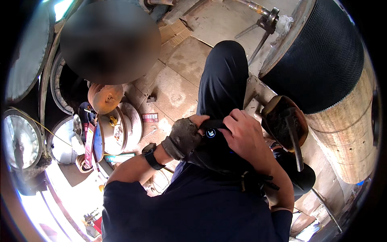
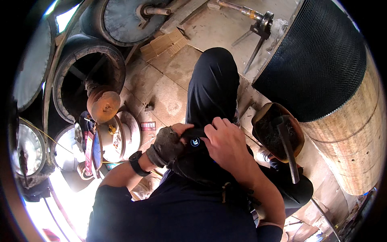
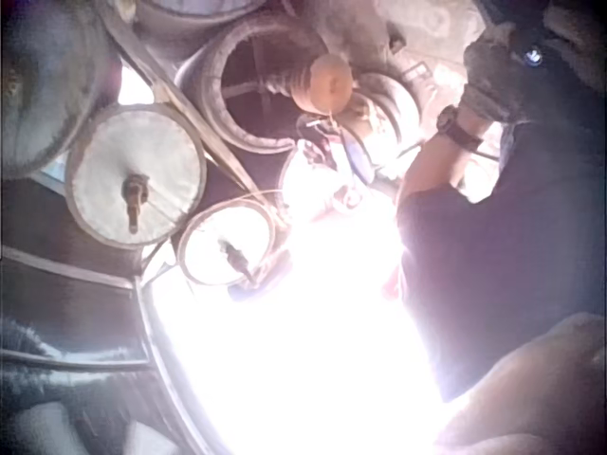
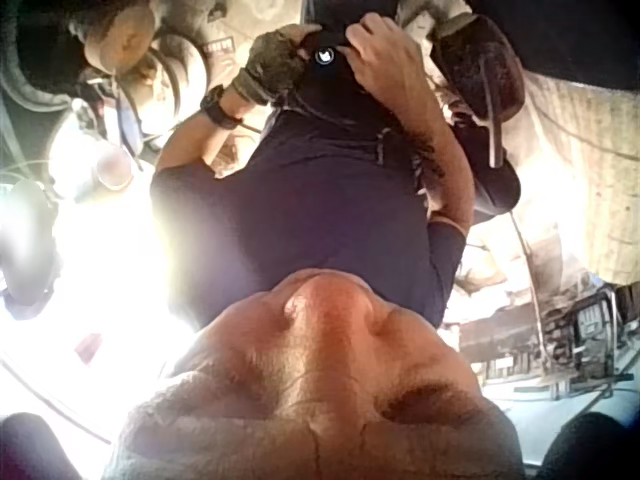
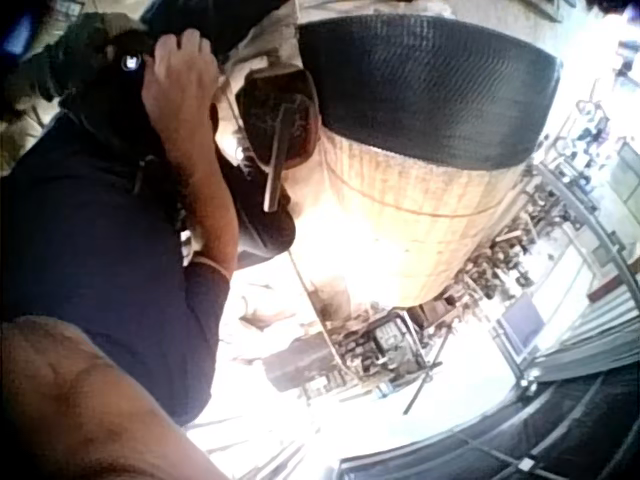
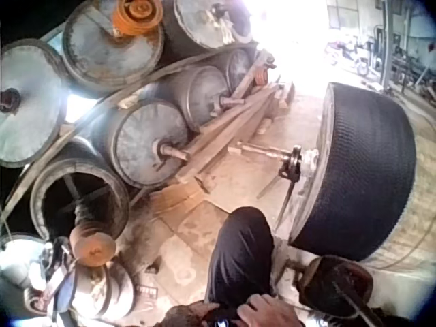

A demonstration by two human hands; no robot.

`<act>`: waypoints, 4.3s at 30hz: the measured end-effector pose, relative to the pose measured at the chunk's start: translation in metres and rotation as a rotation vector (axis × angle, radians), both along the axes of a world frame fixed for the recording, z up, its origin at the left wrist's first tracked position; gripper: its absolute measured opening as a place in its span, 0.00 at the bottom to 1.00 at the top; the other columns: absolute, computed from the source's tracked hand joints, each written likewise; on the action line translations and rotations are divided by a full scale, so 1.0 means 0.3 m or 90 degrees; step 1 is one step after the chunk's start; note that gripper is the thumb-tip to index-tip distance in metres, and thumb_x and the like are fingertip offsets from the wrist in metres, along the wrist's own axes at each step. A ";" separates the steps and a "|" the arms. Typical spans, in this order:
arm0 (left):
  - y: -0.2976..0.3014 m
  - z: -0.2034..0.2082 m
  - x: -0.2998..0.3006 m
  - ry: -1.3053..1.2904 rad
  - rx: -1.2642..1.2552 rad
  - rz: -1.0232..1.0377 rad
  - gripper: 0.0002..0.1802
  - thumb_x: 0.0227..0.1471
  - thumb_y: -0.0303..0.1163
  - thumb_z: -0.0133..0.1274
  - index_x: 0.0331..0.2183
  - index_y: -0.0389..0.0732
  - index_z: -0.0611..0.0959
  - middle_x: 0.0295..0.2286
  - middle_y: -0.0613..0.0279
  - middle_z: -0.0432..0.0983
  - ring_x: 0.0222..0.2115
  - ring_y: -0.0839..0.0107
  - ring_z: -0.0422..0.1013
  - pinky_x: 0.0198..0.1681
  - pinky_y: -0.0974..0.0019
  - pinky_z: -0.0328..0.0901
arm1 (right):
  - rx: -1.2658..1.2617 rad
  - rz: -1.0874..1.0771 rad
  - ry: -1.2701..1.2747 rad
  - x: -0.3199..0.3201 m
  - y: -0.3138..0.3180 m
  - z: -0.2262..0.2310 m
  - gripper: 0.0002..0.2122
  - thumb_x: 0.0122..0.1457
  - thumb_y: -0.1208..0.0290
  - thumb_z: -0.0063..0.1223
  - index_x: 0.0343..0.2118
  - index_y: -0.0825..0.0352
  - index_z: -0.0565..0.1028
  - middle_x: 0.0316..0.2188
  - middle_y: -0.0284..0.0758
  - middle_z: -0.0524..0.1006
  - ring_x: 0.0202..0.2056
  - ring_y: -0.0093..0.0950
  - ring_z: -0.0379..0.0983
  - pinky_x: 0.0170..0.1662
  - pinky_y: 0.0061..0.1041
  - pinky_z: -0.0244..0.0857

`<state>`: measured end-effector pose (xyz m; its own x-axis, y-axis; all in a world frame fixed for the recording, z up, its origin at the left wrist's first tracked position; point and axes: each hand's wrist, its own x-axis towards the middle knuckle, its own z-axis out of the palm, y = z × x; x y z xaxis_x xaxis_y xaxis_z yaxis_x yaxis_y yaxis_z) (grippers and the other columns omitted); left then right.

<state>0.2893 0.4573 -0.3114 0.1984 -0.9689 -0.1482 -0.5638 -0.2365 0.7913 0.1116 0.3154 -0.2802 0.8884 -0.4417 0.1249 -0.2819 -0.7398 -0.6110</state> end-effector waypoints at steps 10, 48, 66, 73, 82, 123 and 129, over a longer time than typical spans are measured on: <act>-0.012 0.010 0.025 -0.010 0.005 -0.034 0.23 0.48 0.26 0.54 0.49 0.40 0.78 0.39 0.48 0.80 0.40 0.50 0.77 0.44 0.58 0.71 | 0.007 -0.032 0.008 0.000 0.001 -0.023 0.08 0.50 0.71 0.65 0.28 0.64 0.74 0.29 0.36 0.70 0.33 0.35 0.72 0.35 0.34 0.67; 0.137 0.029 0.264 0.160 0.434 -0.274 0.16 0.51 0.42 0.65 0.34 0.39 0.84 0.29 0.57 0.82 0.34 0.69 0.78 0.38 0.64 0.70 | 0.103 0.123 -0.090 -0.014 -0.042 0.080 0.12 0.57 0.65 0.61 0.21 0.66 0.76 0.23 0.36 0.73 0.28 0.36 0.73 0.34 0.34 0.68; 0.002 0.072 0.232 0.098 0.562 -0.421 0.09 0.54 0.32 0.56 0.34 0.38 0.86 0.29 0.60 0.83 0.30 0.73 0.77 0.35 0.65 0.71 | 0.314 -0.145 -0.050 -0.277 -0.018 0.124 0.07 0.55 0.72 0.62 0.26 0.71 0.78 0.27 0.38 0.77 0.27 0.33 0.75 0.32 0.29 0.68; -0.047 -0.058 0.242 0.130 0.147 -0.137 0.26 0.49 0.45 0.68 0.43 0.38 0.79 0.35 0.58 0.77 0.37 0.66 0.74 0.42 0.65 0.69 | 0.534 -0.375 -0.086 -0.597 0.103 0.053 0.02 0.49 0.81 0.58 0.27 0.71 0.79 0.25 0.35 0.78 0.29 0.22 0.74 0.34 0.20 0.65; -0.048 -0.042 0.156 0.159 0.341 -0.139 0.38 0.47 0.48 0.69 0.52 0.34 0.75 0.44 0.48 0.77 0.46 0.60 0.74 0.50 0.64 0.68 | 0.570 -0.411 -0.099 -0.541 0.135 0.027 0.02 0.50 0.82 0.57 0.27 0.73 0.77 0.25 0.35 0.77 0.29 0.21 0.72 0.34 0.20 0.65; 0.002 0.045 0.084 0.047 0.179 -0.161 0.32 0.43 0.44 0.66 0.46 0.35 0.74 0.39 0.47 0.74 0.42 0.53 0.73 0.46 0.58 0.67 | 0.030 0.011 -0.173 -0.037 0.001 0.016 0.03 0.49 0.78 0.61 0.24 0.66 0.77 0.33 0.34 0.73 0.37 0.32 0.71 0.44 0.33 0.63; 0.009 0.051 0.061 -0.054 0.150 -0.174 0.27 0.45 0.37 0.59 0.46 0.36 0.73 0.39 0.45 0.73 0.41 0.47 0.73 0.44 0.53 0.68 | 0.026 0.024 -0.160 -0.043 -0.007 0.011 0.03 0.50 0.76 0.61 0.25 0.66 0.78 0.34 0.35 0.73 0.37 0.33 0.72 0.44 0.33 0.64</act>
